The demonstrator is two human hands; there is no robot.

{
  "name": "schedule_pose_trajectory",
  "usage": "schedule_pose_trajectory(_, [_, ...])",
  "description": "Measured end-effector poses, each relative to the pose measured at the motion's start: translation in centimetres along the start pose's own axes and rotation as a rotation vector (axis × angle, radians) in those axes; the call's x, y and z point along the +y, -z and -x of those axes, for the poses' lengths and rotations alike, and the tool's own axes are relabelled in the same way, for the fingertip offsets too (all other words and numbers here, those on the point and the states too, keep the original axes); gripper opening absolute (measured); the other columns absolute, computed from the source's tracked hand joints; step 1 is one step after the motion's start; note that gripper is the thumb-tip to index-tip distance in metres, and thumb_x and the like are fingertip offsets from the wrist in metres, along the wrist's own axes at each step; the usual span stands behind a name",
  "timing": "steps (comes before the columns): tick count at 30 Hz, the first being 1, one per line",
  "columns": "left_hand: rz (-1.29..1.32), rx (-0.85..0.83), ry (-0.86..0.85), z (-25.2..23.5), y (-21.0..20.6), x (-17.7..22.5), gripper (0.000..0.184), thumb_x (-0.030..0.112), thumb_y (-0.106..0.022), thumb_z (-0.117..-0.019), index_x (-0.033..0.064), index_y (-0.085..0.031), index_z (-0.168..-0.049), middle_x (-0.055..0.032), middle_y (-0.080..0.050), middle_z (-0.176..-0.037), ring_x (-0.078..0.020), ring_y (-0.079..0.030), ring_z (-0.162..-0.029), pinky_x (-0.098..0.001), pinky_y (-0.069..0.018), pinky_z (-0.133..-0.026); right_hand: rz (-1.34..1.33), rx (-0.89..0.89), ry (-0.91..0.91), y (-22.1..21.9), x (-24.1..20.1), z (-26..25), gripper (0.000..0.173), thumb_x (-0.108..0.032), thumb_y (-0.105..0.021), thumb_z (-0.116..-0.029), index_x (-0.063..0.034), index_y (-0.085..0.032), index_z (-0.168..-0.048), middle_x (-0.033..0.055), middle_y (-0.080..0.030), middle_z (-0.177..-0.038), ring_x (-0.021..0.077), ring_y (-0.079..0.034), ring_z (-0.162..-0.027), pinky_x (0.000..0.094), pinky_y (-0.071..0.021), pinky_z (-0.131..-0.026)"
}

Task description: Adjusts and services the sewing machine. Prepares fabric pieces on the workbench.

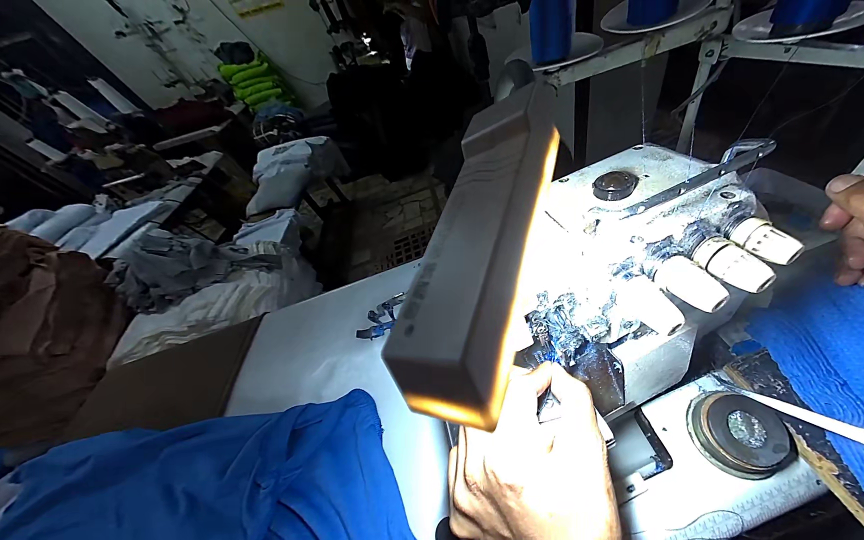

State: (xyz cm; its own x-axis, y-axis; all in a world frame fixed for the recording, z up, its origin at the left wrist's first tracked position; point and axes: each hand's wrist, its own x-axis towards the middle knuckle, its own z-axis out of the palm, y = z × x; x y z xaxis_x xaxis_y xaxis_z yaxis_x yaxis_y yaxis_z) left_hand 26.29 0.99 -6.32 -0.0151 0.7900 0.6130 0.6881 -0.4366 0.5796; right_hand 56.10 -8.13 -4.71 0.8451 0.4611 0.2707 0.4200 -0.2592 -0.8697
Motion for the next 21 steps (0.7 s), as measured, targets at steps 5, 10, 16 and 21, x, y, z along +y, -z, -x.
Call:
schedule_pose_trajectory(5, [0.014,-0.004,-0.018,-0.03,0.0,-0.05,0.004,0.026,-0.077,-0.0778,0.0224,-0.078,-0.077,0.0088,-0.061,-0.074,-0.0057,-0.054,-0.062,-0.0356,-0.0392,-0.064,0.02,0.001,0.003,0.01,-0.03,0.01,0.036,-0.047,-0.051,-0.105,-0.0188,-0.062,-0.085,-0.0103,-0.041,-0.052,0.0024,-0.044,-0.039,0.023,-0.0424,-0.038])
schedule_pose_trajectory(10, [0.03,-0.007,-0.039,-0.04,-0.04,-0.25,0.003,0.024,-0.077,-0.0787,0.0217,-0.078,-0.078,0.0088,-0.061,-0.074,-0.0036,-0.052,-0.06,-0.0303,-0.0396,-0.06,0.045,-0.003,0.012,0.1,0.03,-0.07,0.038,-0.048,-0.05,-0.1052,-0.0176,-0.063,-0.086,-0.0093,-0.041,-0.052,0.0036,-0.044,-0.039,0.0247,-0.0427,-0.038])
schedule_pose_trajectory(16, [-0.004,-0.002,-0.015,-0.06,-0.1,-0.12,0.004,0.026,-0.079,-0.0778,0.0222,-0.079,-0.078,0.009,-0.061,-0.074,-0.0052,-0.052,-0.06,-0.0331,-0.0386,-0.062,0.037,-0.002,0.009,0.02,-0.27,0.03,0.036,-0.046,-0.051,-0.1052,-0.0178,-0.062,-0.086,-0.0096,-0.041,-0.053,0.0026,-0.044,-0.039,0.0238,-0.0434,-0.038])
schedule_pose_trajectory(21, [0.023,0.004,-0.016,-0.05,-0.2,-0.13,0.004,0.026,-0.077,-0.0789,0.0216,-0.078,-0.078,0.0087,-0.061,-0.074,-0.0053,-0.053,-0.061,-0.0339,-0.0393,-0.062,0.04,0.005,0.015,-0.01,-0.41,0.12,0.036,-0.045,-0.051,-0.1054,-0.0174,-0.063,-0.086,-0.0097,-0.042,-0.052,0.0023,-0.045,-0.039,0.0233,-0.0438,-0.038])
